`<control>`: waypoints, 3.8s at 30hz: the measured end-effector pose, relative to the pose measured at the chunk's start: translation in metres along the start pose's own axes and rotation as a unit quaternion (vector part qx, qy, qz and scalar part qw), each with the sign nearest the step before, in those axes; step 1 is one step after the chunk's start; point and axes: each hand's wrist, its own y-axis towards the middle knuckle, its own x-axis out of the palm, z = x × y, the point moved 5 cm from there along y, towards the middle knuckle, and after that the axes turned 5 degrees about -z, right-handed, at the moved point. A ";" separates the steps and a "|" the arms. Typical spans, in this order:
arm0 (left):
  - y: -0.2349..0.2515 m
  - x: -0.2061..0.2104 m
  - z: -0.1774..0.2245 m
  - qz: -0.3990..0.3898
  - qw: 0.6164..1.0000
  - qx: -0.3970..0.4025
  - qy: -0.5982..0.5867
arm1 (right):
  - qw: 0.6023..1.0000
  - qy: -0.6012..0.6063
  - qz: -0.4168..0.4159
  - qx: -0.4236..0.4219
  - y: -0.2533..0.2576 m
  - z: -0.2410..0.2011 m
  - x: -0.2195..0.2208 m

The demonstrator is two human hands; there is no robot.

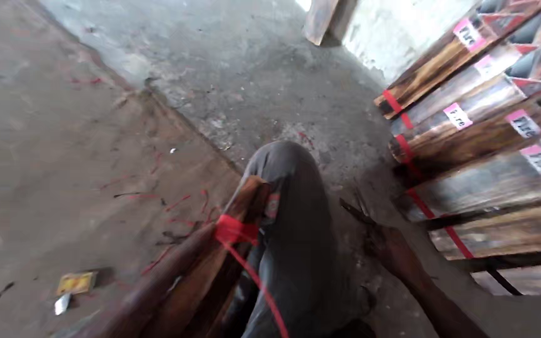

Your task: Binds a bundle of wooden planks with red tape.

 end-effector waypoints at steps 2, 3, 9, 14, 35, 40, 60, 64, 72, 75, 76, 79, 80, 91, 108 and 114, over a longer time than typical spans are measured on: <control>-0.002 0.000 -0.004 -0.009 1.000 -0.012 0.011 | 0.998 0.010 0.051 0.021 -0.006 0.015 0.020; -0.002 0.001 -0.007 -0.010 1.000 -0.014 0.015 | 0.997 0.025 0.057 0.038 -0.007 0.020 0.025; 0.004 0.000 -0.010 0.018 0.999 -0.016 0.043 | 0.914 0.386 -0.125 -0.007 -0.003 0.004 0.003; 0.005 0.004 0.001 0.016 0.999 -0.025 0.045 | 0.945 0.170 0.019 -0.278 -0.054 -0.086 -0.097; 0.009 0.000 -0.004 0.015 0.998 0.002 0.053 | 0.999 0.001 -0.003 -0.033 0.033 -0.042 -0.049; 0.013 -0.002 -0.004 0.011 1.000 0.014 0.023 | 0.965 0.023 0.096 -0.243 -0.004 -0.097 -0.079; 0.008 -0.009 0.008 0.148 0.988 0.039 0.024 | 0.708 0.316 0.019 -0.632 -0.135 -0.369 -0.205; 0.003 -0.017 0.016 0.263 0.956 0.032 0.125 | 0.781 0.284 0.021 -0.555 -0.140 -0.377 -0.208; -0.003 -0.014 0.027 0.332 0.904 0.068 0.260 | 0.807 0.173 0.084 -0.558 -0.143 -0.386 -0.212; -0.003 -0.009 0.033 0.349 0.887 0.076 0.293 | 0.807 0.136 0.097 -0.566 -0.145 -0.388 -0.213; -0.002 -0.008 0.034 0.351 0.886 0.074 0.294 | 0.807 0.118 0.103 -0.570 -0.146 -0.389 -0.213; -0.001 -0.008 0.034 0.352 0.889 0.058 0.287 | 0.796 0.054 0.125 -0.589 -0.150 -0.391 -0.213; 0.000 -0.009 0.033 0.348 0.895 0.047 0.273 | 0.790 0.032 0.137 -0.597 -0.151 -0.391 -0.214; 0.008 -0.017 0.026 0.273 0.960 -0.036 0.052 | 0.762 -0.022 0.121 -0.635 -0.148 -0.391 -0.221; 0.010 -0.017 0.037 0.325 0.941 0.070 0.064 | 0.778 0.079 0.078 -0.618 -0.138 -0.389 -0.222; 0.010 -0.014 0.035 0.322 0.941 0.041 0.097 | 0.789 0.122 0.060 -0.599 -0.137 -0.384 -0.221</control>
